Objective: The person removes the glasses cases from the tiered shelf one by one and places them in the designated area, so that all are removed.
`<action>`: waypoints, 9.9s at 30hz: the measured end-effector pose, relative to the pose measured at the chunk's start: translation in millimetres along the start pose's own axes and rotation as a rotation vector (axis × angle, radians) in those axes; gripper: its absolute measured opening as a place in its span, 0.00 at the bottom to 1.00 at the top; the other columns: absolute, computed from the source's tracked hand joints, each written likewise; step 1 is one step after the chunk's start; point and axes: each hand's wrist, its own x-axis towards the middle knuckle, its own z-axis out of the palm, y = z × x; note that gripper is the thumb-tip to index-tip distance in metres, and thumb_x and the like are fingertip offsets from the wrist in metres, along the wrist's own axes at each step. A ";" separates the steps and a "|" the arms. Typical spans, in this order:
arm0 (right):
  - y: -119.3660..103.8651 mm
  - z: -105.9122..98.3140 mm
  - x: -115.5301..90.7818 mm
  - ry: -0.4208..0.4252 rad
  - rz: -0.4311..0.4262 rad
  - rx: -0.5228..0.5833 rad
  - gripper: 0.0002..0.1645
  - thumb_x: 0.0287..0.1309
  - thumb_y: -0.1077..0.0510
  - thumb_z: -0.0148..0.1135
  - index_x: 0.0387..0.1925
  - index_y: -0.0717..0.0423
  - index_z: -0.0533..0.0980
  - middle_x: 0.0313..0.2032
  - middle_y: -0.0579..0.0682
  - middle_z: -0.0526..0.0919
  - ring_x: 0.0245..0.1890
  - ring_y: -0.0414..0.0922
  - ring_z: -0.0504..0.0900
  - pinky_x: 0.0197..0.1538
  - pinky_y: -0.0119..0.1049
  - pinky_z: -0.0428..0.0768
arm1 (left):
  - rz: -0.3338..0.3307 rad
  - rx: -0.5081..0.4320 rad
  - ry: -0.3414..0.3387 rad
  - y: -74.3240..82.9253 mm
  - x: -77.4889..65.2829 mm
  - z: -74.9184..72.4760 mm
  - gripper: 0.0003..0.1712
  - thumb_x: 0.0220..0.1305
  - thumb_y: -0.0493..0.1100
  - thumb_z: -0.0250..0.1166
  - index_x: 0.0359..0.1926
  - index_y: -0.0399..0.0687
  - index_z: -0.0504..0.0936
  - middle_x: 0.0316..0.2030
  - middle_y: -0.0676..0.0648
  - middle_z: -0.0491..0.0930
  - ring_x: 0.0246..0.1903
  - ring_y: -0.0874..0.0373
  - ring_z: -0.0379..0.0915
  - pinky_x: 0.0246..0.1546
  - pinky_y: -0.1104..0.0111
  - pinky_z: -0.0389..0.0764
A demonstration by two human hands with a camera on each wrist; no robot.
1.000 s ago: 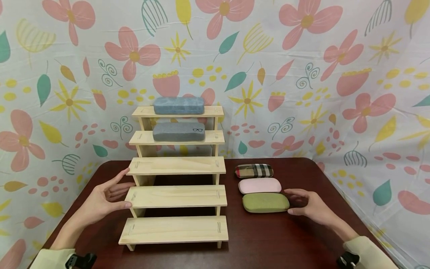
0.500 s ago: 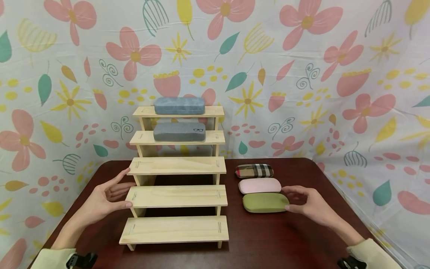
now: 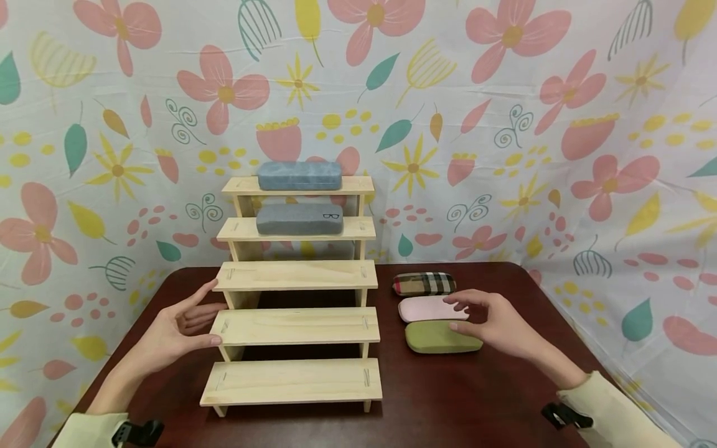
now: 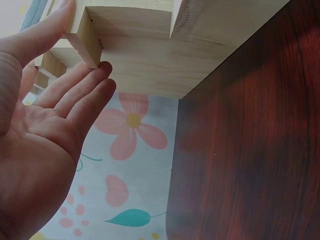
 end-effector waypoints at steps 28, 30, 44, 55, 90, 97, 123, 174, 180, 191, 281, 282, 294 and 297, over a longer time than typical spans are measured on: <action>-78.6 28.0 92.6 -0.029 -0.112 0.135 0.28 0.63 0.56 0.78 0.64 0.50 0.82 0.63 0.50 0.81 0.58 0.49 0.82 0.61 0.49 0.81 | 0.012 0.001 -0.002 -1.4 0.7 -0.7 0.60 0.59 0.27 0.77 0.85 0.51 0.55 0.64 0.25 0.75 0.63 0.62 0.78 0.57 0.73 0.79; -82.4 27.3 101.1 -0.022 -0.124 0.120 0.29 0.63 0.56 0.77 0.65 0.52 0.82 0.65 0.52 0.80 0.60 0.52 0.80 0.63 0.52 0.79 | 0.008 0.005 0.000 -1.5 1.6 -0.8 0.60 0.59 0.27 0.77 0.85 0.51 0.55 0.64 0.25 0.76 0.62 0.63 0.78 0.57 0.73 0.80; -100.9 28.5 169.2 -0.017 -0.188 0.070 0.37 0.61 0.56 0.79 0.69 0.60 0.77 0.65 0.58 0.80 0.63 0.55 0.78 0.68 0.48 0.74 | 0.008 0.008 0.006 -1.8 1.9 -2.2 0.60 0.58 0.27 0.78 0.85 0.51 0.55 0.62 0.25 0.76 0.61 0.65 0.78 0.56 0.72 0.81; -105.3 38.8 210.6 -0.082 -0.149 0.084 0.42 0.63 0.49 0.77 0.75 0.54 0.73 0.70 0.56 0.76 0.71 0.55 0.73 0.72 0.51 0.71 | 0.009 0.005 0.002 -3.0 1.2 0.2 0.60 0.59 0.28 0.78 0.85 0.51 0.55 0.63 0.27 0.77 0.61 0.65 0.78 0.56 0.72 0.80; -106.0 38.6 233.2 -0.170 -0.137 0.202 0.39 0.62 0.60 0.77 0.72 0.62 0.74 0.71 0.58 0.74 0.72 0.51 0.73 0.71 0.43 0.73 | -0.004 0.016 0.006 -4.2 2.0 -2.4 0.60 0.59 0.30 0.78 0.85 0.52 0.55 0.63 0.30 0.78 0.61 0.64 0.78 0.56 0.70 0.81; -108.5 38.2 233.5 -0.194 -0.103 0.187 0.41 0.63 0.53 0.77 0.75 0.55 0.72 0.72 0.51 0.74 0.49 0.50 0.85 0.49 0.42 0.82 | 0.004 0.020 0.007 -3.8 2.7 -3.1 0.60 0.59 0.30 0.78 0.85 0.53 0.55 0.63 0.30 0.78 0.61 0.64 0.78 0.56 0.72 0.80; -110.4 39.3 230.3 -0.217 -0.012 0.195 0.44 0.63 0.51 0.77 0.77 0.49 0.70 0.72 0.50 0.73 0.35 0.46 0.74 0.37 0.40 0.72 | 0.003 0.023 0.011 -3.3 2.7 -2.2 0.59 0.59 0.29 0.78 0.85 0.51 0.55 0.63 0.29 0.78 0.61 0.65 0.78 0.56 0.73 0.80; -106.6 36.8 182.1 -0.081 0.008 0.473 0.38 0.61 0.59 0.78 0.72 0.56 0.76 0.76 0.52 0.68 0.77 0.48 0.64 0.72 0.50 0.70 | 0.015 -0.008 0.002 -3.1 -0.2 0.4 0.59 0.59 0.27 0.77 0.85 0.50 0.55 0.63 0.26 0.76 0.62 0.61 0.78 0.57 0.73 0.80; -101.6 29.0 172.3 -0.059 -0.010 0.470 0.37 0.61 0.61 0.78 0.71 0.55 0.77 0.74 0.53 0.70 0.74 0.48 0.68 0.69 0.51 0.72 | 0.016 0.000 0.003 -1.7 0.0 0.5 0.59 0.59 0.27 0.77 0.85 0.50 0.55 0.63 0.26 0.77 0.62 0.62 0.78 0.57 0.72 0.80; -92.4 16.0 155.2 -0.036 0.014 0.497 0.38 0.61 0.64 0.77 0.72 0.58 0.75 0.64 0.56 0.77 0.55 0.50 0.81 0.53 0.36 0.81 | 0.004 0.001 -0.001 0.0 0.2 0.2 0.60 0.60 0.28 0.77 0.85 0.51 0.54 0.64 0.26 0.76 0.62 0.62 0.78 0.56 0.72 0.80; 28.1 -18.3 -50.6 -0.022 0.119 0.352 0.35 0.61 0.67 0.75 0.69 0.58 0.76 0.60 0.58 0.78 0.47 0.48 0.82 0.46 0.37 0.85 | 0.066 -0.057 -0.054 -3.3 0.7 -7.6 0.57 0.60 0.21 0.72 0.85 0.44 0.53 0.67 0.38 0.77 0.64 0.60 0.78 0.53 0.68 0.84; 28.7 -17.4 -52.6 -0.029 0.123 0.358 0.34 0.62 0.67 0.75 0.69 0.58 0.76 0.60 0.58 0.78 0.46 0.49 0.82 0.45 0.38 0.85 | 0.063 -0.059 -0.053 -3.3 0.8 -7.6 0.58 0.60 0.22 0.73 0.85 0.45 0.53 0.67 0.38 0.78 0.64 0.59 0.78 0.52 0.68 0.85; 37.1 -4.5 -78.3 -0.053 0.173 0.351 0.36 0.61 0.66 0.75 0.69 0.64 0.74 0.62 0.60 0.78 0.45 0.46 0.82 0.44 0.35 0.83 | 0.045 -0.055 -0.055 -4.8 1.9 -6.8 0.58 0.60 0.24 0.74 0.85 0.46 0.54 0.66 0.29 0.75 0.63 0.60 0.78 0.49 0.64 0.87; 39.1 -1.7 -81.5 -0.056 0.178 0.334 0.36 0.61 0.66 0.76 0.69 0.65 0.74 0.62 0.60 0.78 0.47 0.44 0.81 0.43 0.34 0.81 | 0.029 -0.053 -0.052 -5.7 1.3 -6.8 0.58 0.60 0.25 0.75 0.85 0.48 0.54 0.65 0.25 0.74 0.63 0.61 0.78 0.49 0.64 0.87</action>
